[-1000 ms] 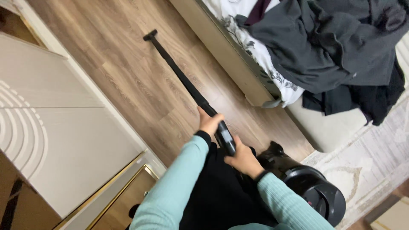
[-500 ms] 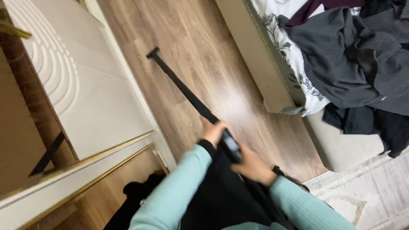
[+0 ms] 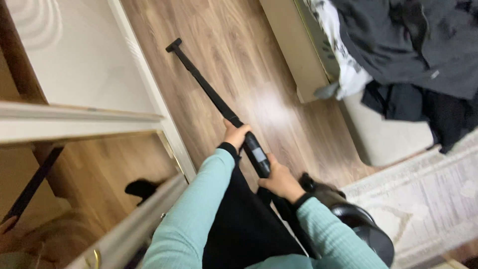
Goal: Setting up a vacuum cleaner and vacuuming the floor and under furniture
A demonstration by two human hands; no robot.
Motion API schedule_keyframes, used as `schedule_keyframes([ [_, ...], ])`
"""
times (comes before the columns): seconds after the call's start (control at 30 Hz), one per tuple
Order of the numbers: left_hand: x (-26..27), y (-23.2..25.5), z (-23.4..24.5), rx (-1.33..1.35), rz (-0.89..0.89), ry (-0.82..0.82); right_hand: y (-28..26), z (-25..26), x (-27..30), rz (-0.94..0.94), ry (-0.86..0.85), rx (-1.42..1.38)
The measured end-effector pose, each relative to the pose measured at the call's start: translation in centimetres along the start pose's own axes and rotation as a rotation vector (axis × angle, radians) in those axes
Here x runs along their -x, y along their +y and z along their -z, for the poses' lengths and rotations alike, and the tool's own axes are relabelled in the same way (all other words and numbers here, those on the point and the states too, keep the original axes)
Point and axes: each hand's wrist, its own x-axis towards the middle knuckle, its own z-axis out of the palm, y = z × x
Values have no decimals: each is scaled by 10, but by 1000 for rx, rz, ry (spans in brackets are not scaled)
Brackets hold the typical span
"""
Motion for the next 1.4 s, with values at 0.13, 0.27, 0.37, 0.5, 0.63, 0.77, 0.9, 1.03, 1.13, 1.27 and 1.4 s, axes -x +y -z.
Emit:
schedule_keyframes([
  [0.13, 102, -37, -51, 31, 38, -33, 69, 8, 83, -50, -20, 4],
  [0.27, 216, 0, -79, 91, 222, -30, 80, 24, 154, -101, -59, -32],
  [0.37, 220, 1, -72, 132, 249, 2, 77, 14, 150, -119, -69, -24],
  [0.5, 134, -26, -42, 123, 104, 57, 73, -23, 73, -55, -66, -35],
  [0.63, 34, -20, 9, 217, 10, 257, 14, -38, -2, 77, -83, -26],
  [0.77, -81, -35, 83, 148, -18, 258, -58, -49, -50, 124, -73, 6],
  [0.9, -22, 34, 97, 206, 17, 201, -73, -62, -66, 143, -73, 1],
  [1.03, -19, -28, 86, 120, 37, 207, -44, -62, -34, 165, -99, -81],
  [1.13, 83, -9, 51, 125, 72, 219, -7, -58, 9, 131, -149, -50],
  [1.27, 179, -2, 16, 205, 212, 182, 45, -52, 59, 59, -193, -19],
  [1.4, 224, -37, -10, 241, 230, 165, 93, -51, 103, 30, -197, 6],
])
